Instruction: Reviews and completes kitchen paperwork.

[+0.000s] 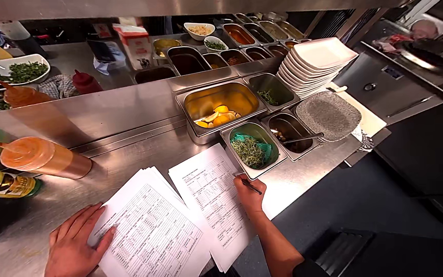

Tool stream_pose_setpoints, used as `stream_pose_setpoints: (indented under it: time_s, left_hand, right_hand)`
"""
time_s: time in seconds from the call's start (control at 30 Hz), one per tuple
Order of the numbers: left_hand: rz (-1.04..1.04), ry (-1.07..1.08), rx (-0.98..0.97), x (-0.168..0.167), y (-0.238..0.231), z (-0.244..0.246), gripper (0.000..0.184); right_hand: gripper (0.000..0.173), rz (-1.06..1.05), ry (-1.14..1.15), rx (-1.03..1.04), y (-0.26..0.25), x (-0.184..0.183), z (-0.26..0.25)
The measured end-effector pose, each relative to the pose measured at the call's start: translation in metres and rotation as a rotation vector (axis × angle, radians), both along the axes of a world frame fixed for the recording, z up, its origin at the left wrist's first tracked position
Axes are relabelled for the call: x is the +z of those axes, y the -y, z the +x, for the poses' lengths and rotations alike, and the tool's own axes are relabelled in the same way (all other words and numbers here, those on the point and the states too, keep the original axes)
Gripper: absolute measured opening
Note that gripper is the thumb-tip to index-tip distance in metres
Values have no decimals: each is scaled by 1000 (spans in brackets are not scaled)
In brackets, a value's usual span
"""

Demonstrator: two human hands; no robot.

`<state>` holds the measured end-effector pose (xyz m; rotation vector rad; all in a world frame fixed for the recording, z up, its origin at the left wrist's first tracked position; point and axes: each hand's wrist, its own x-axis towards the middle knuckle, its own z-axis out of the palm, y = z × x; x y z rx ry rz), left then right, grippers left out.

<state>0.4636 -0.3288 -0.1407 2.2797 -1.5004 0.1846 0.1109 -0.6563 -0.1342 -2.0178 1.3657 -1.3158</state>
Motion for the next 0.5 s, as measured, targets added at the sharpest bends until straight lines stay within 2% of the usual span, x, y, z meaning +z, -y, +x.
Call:
stream_pose_setpoints:
  time_s: [0.13, 0.27, 0.37, 0.43, 0.5]
  left_hand:
    - [-29, 8, 10, -1, 2, 0, 68]
    - [-47, 6, 24, 0, 4, -3, 70]
    - [-43, 2, 27, 0, 4, -3, 71]
    - [-42, -4, 29, 1, 4, -3, 72]
    - [-40, -3, 33, 2, 5, -2, 72]
  right_hand:
    - [18, -87, 16, 18, -4, 0, -4]
    - [15, -143, 29, 195, -11, 1, -9]
    - [19, 66, 115, 309, -24, 7, -13]
    - [24, 194, 174, 314, -31, 16, -14]
    - [21, 218, 154, 313, -30, 22, -15]
